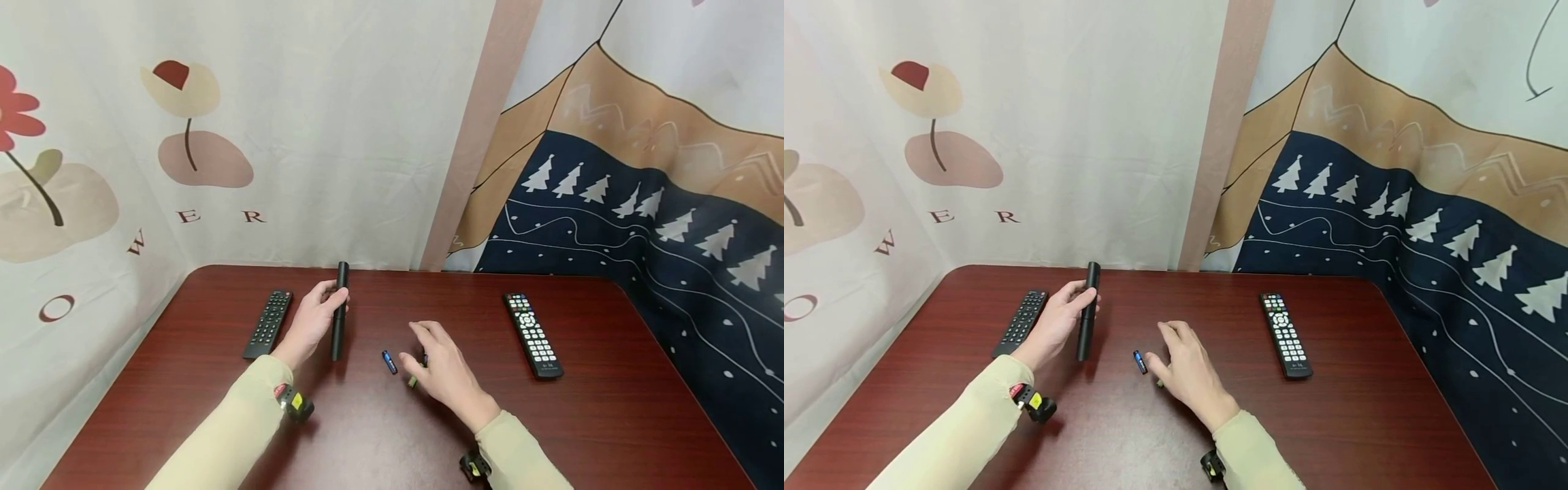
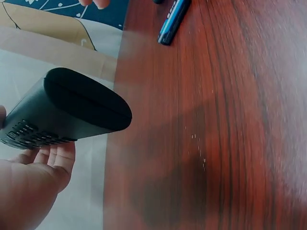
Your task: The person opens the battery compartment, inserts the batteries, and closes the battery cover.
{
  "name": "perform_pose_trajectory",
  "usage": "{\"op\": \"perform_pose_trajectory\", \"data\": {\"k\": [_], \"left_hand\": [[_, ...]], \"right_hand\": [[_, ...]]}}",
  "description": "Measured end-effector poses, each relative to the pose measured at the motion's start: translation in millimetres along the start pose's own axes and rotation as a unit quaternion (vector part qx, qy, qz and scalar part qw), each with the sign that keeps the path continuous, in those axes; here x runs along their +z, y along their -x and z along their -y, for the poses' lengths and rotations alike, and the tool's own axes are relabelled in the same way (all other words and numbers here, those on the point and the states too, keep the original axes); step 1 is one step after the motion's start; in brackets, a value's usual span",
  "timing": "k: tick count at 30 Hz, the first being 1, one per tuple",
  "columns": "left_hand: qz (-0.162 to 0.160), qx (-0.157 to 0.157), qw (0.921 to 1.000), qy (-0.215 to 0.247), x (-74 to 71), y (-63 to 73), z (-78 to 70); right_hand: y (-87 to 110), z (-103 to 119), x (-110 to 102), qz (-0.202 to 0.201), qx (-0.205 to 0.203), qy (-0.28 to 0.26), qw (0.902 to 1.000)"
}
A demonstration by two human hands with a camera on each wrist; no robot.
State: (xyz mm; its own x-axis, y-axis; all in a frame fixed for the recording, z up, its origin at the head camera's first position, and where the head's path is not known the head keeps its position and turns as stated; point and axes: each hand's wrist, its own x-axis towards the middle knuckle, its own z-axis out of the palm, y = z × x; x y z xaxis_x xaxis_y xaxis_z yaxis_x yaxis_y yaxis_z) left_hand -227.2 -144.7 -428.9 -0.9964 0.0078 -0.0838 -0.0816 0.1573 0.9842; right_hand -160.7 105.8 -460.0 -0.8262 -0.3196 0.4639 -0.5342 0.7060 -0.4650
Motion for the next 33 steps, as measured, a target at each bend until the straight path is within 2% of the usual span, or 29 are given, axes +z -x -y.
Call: {"op": "perform_pose_trajectory", "data": {"k": [6, 10, 18, 23, 33], "left_hand": [[-0.013, 0.002, 0.9957, -0.092, -7.4, -2.3, 3.1], [-0.015, -0.007, 0.9909, -0.134, -12.1, -2.7, 3.9], [-0.017, -0.017, 0.9842, -0.175, -16.9, -5.5, 6.7], [-0.021, -0.018, 0.9767, -0.213, -20.2, -7.0, 6.2], [-0.029, 0.009, 0.9590, -0.282, -25.4, -10.0, 11.8]], "right_hand": [[0.5, -7.3, -4.2, 0.016, 0.024, 0.001, 0.9996], [0.5, -11.7, -6.4, 0.019, 0.033, 0.003, 0.9993], [2.0, -18.6, -9.5, 0.011, 0.032, 0.009, 0.9994], [2.6, -21.2, -12.6, 0.010, 0.035, 0.008, 0.9993], [4.7, -27.3, -17.9, 0.011, 0.038, 0.022, 0.9990]]}}
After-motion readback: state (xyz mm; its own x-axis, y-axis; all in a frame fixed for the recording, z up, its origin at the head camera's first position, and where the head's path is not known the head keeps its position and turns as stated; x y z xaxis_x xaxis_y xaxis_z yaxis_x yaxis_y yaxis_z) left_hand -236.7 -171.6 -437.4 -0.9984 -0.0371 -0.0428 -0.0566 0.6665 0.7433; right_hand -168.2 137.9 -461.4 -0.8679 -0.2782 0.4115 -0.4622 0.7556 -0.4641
